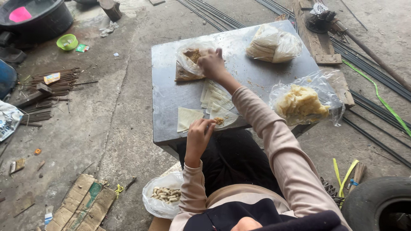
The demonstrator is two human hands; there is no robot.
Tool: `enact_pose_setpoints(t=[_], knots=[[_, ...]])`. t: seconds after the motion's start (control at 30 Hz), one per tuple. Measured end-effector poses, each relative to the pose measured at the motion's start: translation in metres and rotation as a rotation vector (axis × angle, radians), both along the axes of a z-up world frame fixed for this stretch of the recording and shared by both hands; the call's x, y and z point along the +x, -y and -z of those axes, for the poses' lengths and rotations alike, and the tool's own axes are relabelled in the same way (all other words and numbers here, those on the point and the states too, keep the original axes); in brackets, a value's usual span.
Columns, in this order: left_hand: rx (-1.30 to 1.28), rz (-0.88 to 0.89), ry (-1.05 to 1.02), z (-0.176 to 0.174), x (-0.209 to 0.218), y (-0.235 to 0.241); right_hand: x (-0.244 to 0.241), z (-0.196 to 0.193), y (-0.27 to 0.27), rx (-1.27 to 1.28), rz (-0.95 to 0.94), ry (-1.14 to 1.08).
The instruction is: The person assembles dumplings by placing a filling into triangular wrappers and folding them shut. They repeat this process multiple times, stacking the finished dumplings on the table.
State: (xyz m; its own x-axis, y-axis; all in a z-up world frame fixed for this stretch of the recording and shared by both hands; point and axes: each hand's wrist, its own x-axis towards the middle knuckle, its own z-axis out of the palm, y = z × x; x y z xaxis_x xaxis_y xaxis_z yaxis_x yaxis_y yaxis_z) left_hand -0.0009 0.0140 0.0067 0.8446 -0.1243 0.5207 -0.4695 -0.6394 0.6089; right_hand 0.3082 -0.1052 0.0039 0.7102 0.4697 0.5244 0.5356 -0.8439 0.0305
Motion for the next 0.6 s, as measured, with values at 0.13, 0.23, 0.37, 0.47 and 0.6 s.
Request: enact_pose_setpoints(t=[0.13,0.23,0.37,0.47,0.6], knots=[[-0.028,0.094,0.036,-0.002,-0.004,-0.01,0.001,0.01,-0.007,0.194,-0.015,-0.213],[-0.085,0.072,0.031,0.0,-0.004,-0.012,-0.002,-0.006,0.001,0.224,0.18,-0.311],[-0.11,0.006,-0.06,0.003,-0.007,-0.013,-0.009,-0.032,0.024,0.386,0.315,-0.38],[-0.001,-0.026,0.07,0.002,-0.01,-0.018,-0.024,-0.042,0.052,0.569,0.228,-0.268],[0.049,-0.019,0.103,0.002,-0.012,-0.026,-0.088,-0.018,0.092,0.532,0.094,-0.311]])
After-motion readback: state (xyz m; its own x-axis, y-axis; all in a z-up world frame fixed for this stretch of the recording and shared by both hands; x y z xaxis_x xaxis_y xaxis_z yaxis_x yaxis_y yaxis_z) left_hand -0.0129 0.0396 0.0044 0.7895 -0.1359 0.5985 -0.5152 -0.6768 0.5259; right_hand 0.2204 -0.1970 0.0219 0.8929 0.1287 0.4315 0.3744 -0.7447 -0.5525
